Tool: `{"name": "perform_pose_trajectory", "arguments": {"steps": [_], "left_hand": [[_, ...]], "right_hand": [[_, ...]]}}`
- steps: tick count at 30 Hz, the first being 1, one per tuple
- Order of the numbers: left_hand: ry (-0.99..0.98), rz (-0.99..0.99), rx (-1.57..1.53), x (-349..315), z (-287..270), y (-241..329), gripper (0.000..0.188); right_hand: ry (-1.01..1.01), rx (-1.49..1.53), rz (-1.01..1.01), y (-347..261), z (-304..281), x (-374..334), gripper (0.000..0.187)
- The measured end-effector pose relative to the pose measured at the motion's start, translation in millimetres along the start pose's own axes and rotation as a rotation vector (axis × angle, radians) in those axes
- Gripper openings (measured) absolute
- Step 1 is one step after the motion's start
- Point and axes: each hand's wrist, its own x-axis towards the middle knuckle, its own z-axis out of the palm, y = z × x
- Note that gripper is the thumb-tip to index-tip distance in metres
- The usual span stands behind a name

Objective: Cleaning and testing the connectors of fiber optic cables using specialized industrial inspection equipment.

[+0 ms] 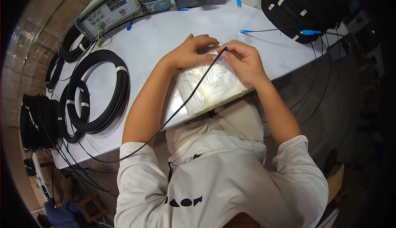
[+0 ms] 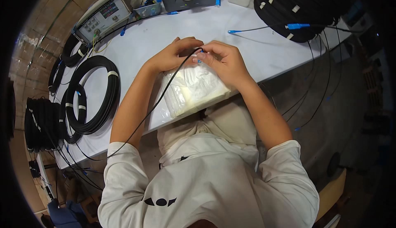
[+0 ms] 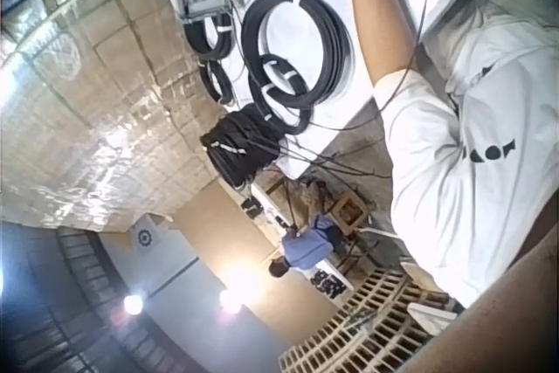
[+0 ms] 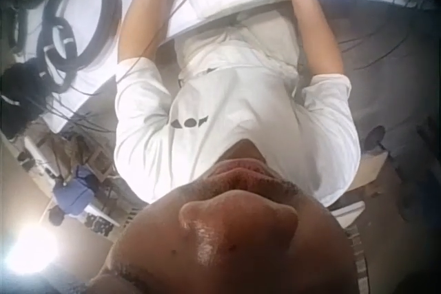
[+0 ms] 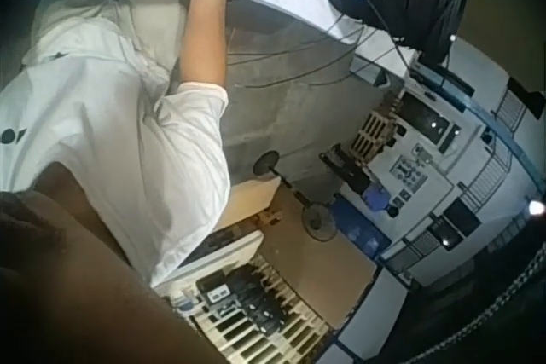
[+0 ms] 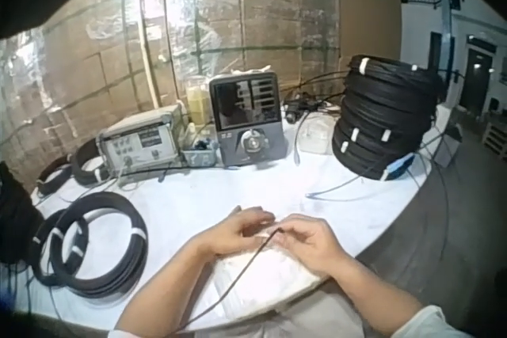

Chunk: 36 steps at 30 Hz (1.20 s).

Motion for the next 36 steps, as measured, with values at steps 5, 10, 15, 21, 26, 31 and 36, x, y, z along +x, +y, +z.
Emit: {"name": "perform_pose_trajectory", "arguments": {"steps": [5, 10, 15, 21, 26, 31, 36], "left_hand": [[0.055, -0.048, -0.058, 0.0, 8.8, 0.3, 0.06], [0.074, -0.021, -0.235, -0.2, 11.3, -7.8, 0.051], [0.071, -0.015, -0.213, -5.6, 6.4, -2.4, 0.043], [0.034, -0.096, -0.337, -4.1, 3.1, 0.8, 0.044], [0.077, -0.142, -0.298, -2.0, 7.9, -1.3, 0.046], [0.086, -0.112, -0.38, -4.0, 10.0, -3.1, 0.048], [0.079, -0.174, -0.333, -2.7, 8.3, 0.8, 0.048]], "right_hand": [[0.011, -0.085, 0.094, -8.3, -0.6, -3.4, 0.017], [-0.059, -0.233, 0.087, -16.0, 3.4, 5.2, 0.016], [-0.064, -0.203, 0.072, -12.9, 8.0, 10.9, 0.018], [-0.058, -0.174, 0.069, -14.7, 6.7, 0.9, 0.019], [-0.002, -0.161, 0.051, -19.1, 8.3, 5.7, 0.019], [-0.083, -0.265, 0.025, -21.0, 5.7, 4.0, 0.017], [-0.024, -0.185, 0.037, -16.8, 8.3, 5.0, 0.018]]}}
